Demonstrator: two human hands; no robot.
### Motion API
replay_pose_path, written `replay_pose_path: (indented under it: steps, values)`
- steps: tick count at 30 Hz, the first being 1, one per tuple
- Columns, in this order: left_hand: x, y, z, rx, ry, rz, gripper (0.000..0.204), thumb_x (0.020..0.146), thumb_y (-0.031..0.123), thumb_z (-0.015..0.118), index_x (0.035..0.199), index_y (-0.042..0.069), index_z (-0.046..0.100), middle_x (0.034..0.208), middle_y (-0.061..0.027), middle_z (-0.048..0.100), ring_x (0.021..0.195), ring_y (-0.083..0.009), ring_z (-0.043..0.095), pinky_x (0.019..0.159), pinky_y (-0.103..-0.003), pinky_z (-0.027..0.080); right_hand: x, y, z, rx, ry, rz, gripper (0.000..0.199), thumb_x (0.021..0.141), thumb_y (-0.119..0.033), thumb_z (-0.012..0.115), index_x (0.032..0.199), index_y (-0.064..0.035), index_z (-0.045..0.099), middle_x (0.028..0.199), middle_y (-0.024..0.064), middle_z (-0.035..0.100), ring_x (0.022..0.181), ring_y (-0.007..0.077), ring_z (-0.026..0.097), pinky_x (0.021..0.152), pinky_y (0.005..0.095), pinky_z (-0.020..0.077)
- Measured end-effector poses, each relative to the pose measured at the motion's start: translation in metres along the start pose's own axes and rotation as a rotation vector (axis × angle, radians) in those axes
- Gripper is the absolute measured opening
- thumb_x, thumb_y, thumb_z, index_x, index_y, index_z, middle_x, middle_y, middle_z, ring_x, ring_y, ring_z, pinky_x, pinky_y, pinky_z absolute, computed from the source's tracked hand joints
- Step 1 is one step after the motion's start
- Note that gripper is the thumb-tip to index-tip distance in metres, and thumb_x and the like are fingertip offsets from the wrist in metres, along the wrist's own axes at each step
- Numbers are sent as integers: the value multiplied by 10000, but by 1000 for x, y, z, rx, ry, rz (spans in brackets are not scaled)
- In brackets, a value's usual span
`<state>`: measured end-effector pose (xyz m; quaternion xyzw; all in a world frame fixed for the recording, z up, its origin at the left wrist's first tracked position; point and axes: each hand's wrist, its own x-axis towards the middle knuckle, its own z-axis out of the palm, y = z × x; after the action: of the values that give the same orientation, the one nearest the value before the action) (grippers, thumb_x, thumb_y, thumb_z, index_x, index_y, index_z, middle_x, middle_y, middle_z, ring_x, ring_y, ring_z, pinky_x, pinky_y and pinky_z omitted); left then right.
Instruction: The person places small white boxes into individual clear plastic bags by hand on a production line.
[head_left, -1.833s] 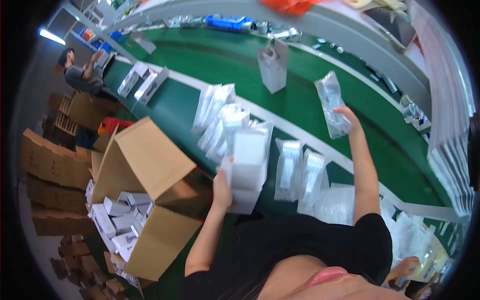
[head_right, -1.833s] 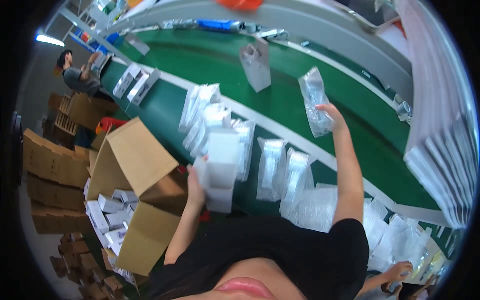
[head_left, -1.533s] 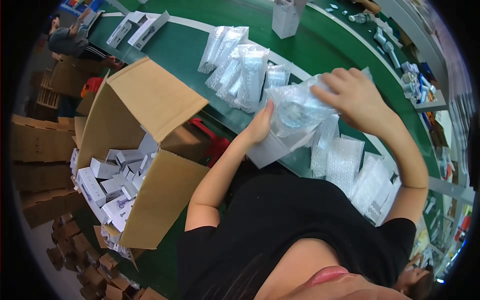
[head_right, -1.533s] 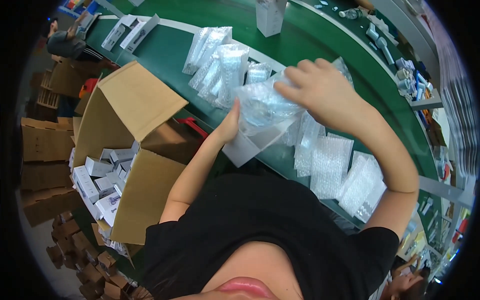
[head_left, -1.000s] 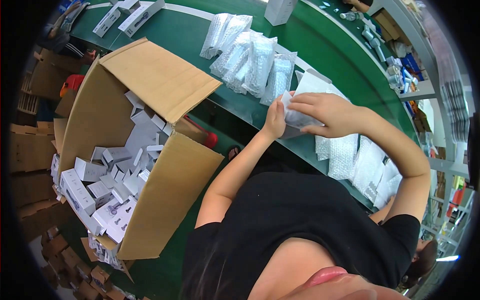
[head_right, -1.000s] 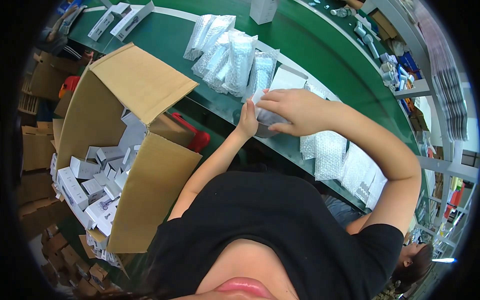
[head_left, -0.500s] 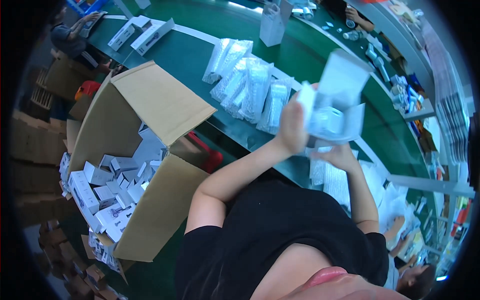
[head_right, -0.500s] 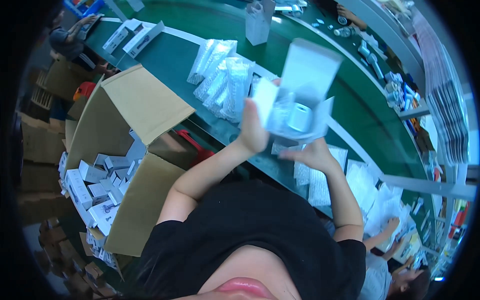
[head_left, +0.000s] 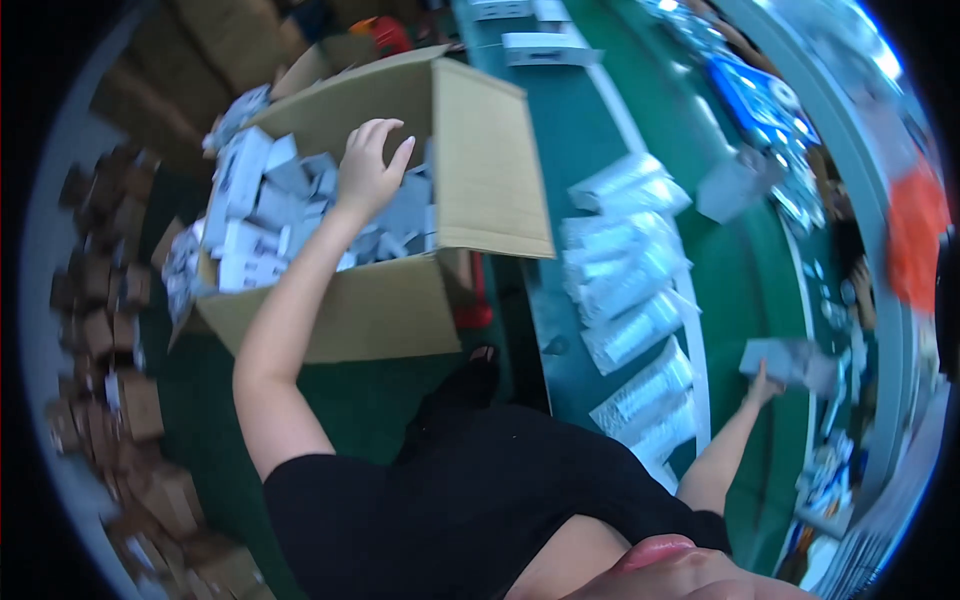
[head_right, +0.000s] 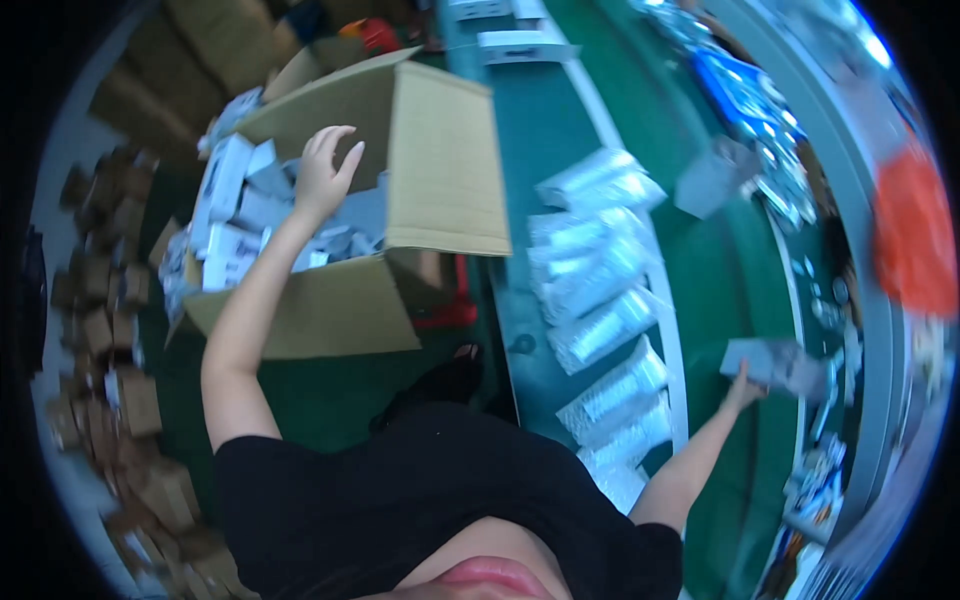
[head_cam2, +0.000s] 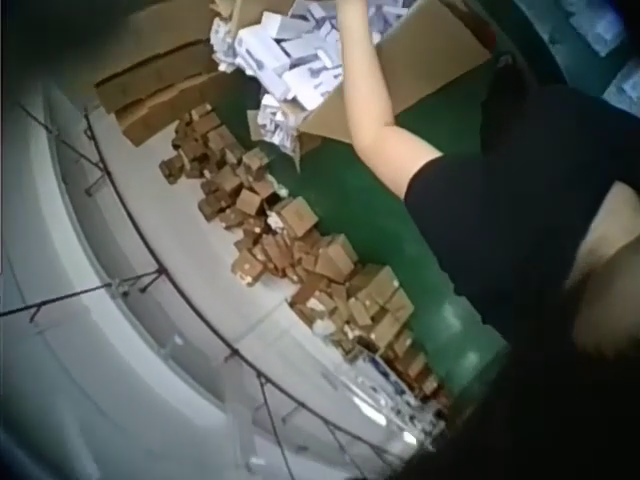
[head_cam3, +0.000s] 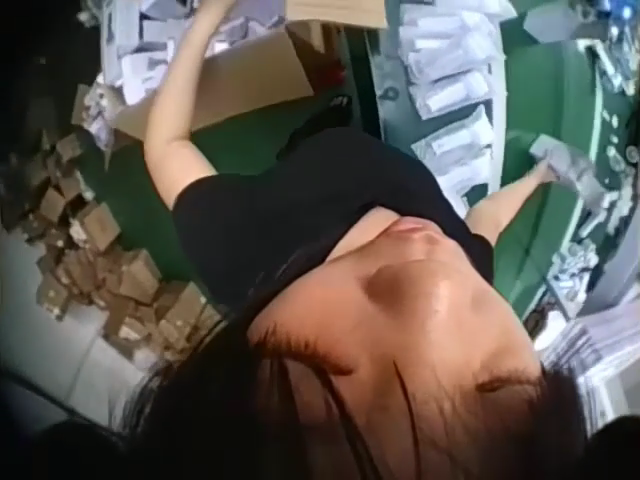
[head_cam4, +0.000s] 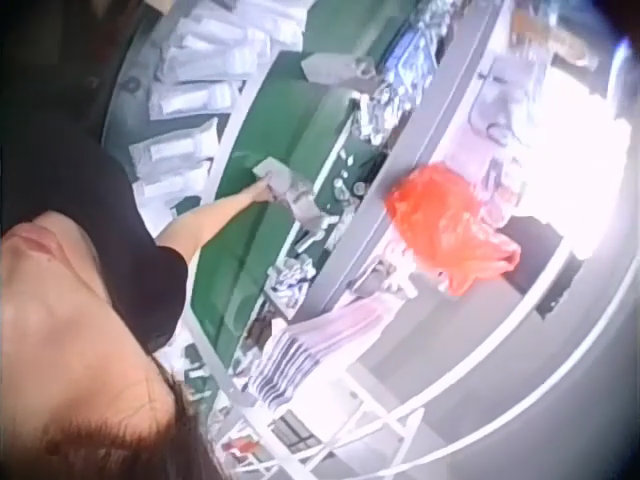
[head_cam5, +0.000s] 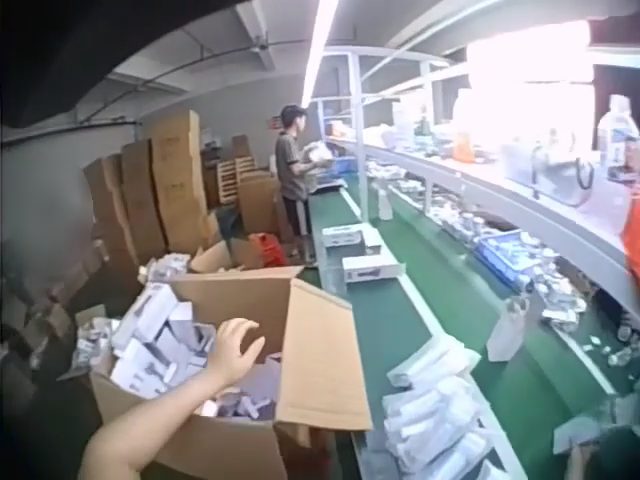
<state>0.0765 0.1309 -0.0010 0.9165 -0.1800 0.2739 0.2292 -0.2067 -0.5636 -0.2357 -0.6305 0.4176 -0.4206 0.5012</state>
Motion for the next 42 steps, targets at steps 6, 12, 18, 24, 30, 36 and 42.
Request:
replay_pose_path:
  steps: [6, 12, 18, 24, 30, 36, 42]
  values:
    - [-47, -184, 65, 339, -651, -339, 784, 637, 485, 647, 1123, -72, 386, 1016, -250, 522, 908, -393, 528, 764, -443, 444, -60, -18, 12, -550, -38, -4, 807, 658, -348, 724, 1182, 68, 273, 1154, 234, 395, 976, 297, 491, 784, 353, 457]
    - [-48, -213, 200, -15, -734, -564, 1065, 573, 553, 674, 1264, -108, 205, 1221, -289, 373, 1098, -380, 431, 916, -376, 370, -220, -132, 60, -411, -91, 168, 648, 815, -282, 559, 1302, -57, 195, 1166, 196, 414, 992, 272, 477, 729, 372, 466]
    - [-39, -254, 206, -282, -801, -527, 623, 663, 477, 621, 1074, 14, 549, 991, -159, 588, 905, -314, 554, 792, -361, 428, -256, -194, 142, -354, -275, 12, 587, 831, -227, 538, 1300, -59, 227, 1005, 138, 531, 874, 199, 527, 674, 306, 464]
    - [-27, -224, 103, -14, -425, -276, 201, 731, 221, 533, 749, 29, 588, 690, -111, 605, 643, -324, 551, 572, -374, 429, -308, -292, 260, -78, -723, -352, 373, 840, -40, 460, 1205, -24, 380, 953, 114, 549, 835, 155, 529, 664, 227, 441]
    - [38, -69, -66, -186, -27, 331, 137, 734, 69, 495, 610, 15, 481, 520, -72, 455, 450, -213, 359, 456, -293, 319, -404, -411, 309, 83, -1249, -1377, 381, 670, -76, 596, 1029, 25, 515, 994, 148, 550, 889, 282, 541, 795, 358, 427]
    - [34, 78, -116, -629, -92, 381, 113, 713, 139, 548, 693, 29, 533, 584, -67, 521, 504, -226, 463, 506, -297, 391, -386, -423, 263, -70, -959, -1725, 366, 692, -95, 566, 1043, -10, 502, 1111, 151, 469, 984, 294, 484, 844, 368, 391]
    - [16, 191, -69, -912, -595, 358, 284, 742, 288, 542, 780, 7, 562, 706, -116, 573, 580, -258, 515, 579, -307, 427, -317, -383, 141, -190, -708, -1629, 323, 690, -85, 568, 1003, -25, 512, 1079, 137, 492, 898, 295, 493, 811, 356, 396]
